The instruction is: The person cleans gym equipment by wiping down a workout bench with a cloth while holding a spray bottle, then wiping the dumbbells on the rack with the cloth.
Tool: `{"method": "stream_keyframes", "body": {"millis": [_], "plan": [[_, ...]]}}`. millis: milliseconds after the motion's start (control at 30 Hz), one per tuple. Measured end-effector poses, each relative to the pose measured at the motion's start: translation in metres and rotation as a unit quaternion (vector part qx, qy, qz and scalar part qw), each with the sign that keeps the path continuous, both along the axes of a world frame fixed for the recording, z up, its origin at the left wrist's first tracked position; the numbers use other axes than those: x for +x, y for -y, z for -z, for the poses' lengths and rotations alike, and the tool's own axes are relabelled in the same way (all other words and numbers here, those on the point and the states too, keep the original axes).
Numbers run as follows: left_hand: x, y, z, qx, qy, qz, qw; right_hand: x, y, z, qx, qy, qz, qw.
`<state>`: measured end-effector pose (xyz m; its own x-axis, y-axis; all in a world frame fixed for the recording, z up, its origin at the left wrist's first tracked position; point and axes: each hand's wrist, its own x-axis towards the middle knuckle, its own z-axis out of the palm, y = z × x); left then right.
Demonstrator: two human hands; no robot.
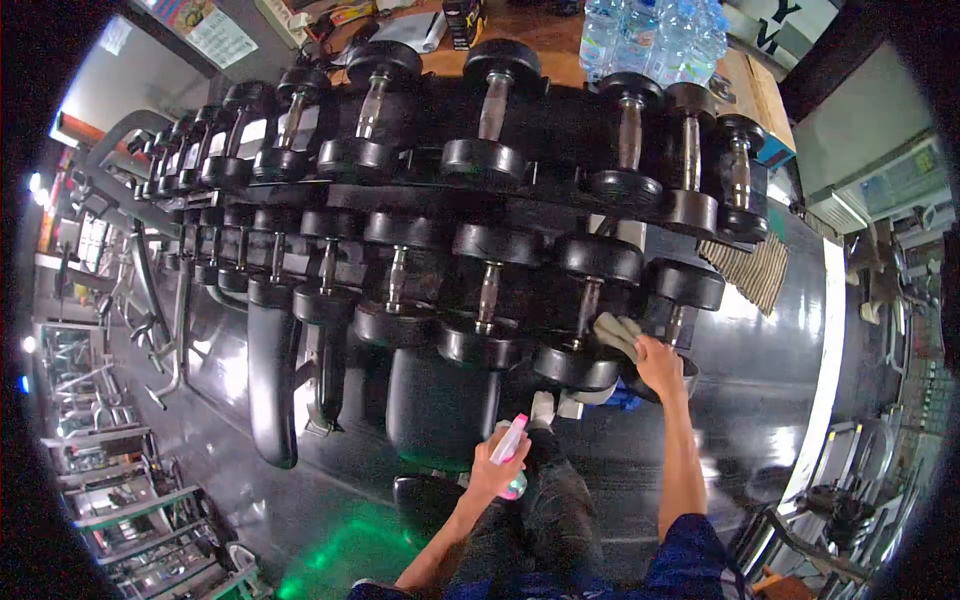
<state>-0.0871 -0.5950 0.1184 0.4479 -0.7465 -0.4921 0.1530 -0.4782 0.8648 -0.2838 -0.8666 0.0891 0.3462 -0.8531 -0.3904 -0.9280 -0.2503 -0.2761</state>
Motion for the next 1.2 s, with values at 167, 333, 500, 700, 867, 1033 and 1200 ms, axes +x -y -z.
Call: {"method": "stream_keyframes", "body": {"millis": [167,333,500,700,867,1033,1200], "plan": [[0.002,0.004,0.0,0.005,0.034,0.027,0.999,-0.061,-0.06,0.034,0.031,0.286,0.267,0.92],[-0.006,0.033,0.001,-0.075,0.181,0.091,0.976,-0.09,-0.136,0.048,-0.052,0.385,0.398,0.831],[-0.021,0.048,0.014,-0.129,0.269,0.138,0.944,-0.098,-0.171,0.059,-0.034,0.439,0.473,0.763],[-0.005,0.032,0.0,-0.077,0.262,0.115,0.955,-0.073,-0.163,0.045,-0.053,0.441,0.381,0.811],[0.002,0.025,0.011,-0.114,0.222,0.101,0.963,-0.013,-0.138,0.034,-0.188,0.405,0.261,0.856],[-0.007,-0.003,0.016,-0.064,0.177,0.088,0.978,0.063,-0.108,0.049,-0.302,0.197,-0.241,0.901],[-0.015,-0.037,0.018,0.034,0.114,0.093,0.989,0.131,-0.114,0.065,-0.255,-0.057,-0.422,0.868]]}}
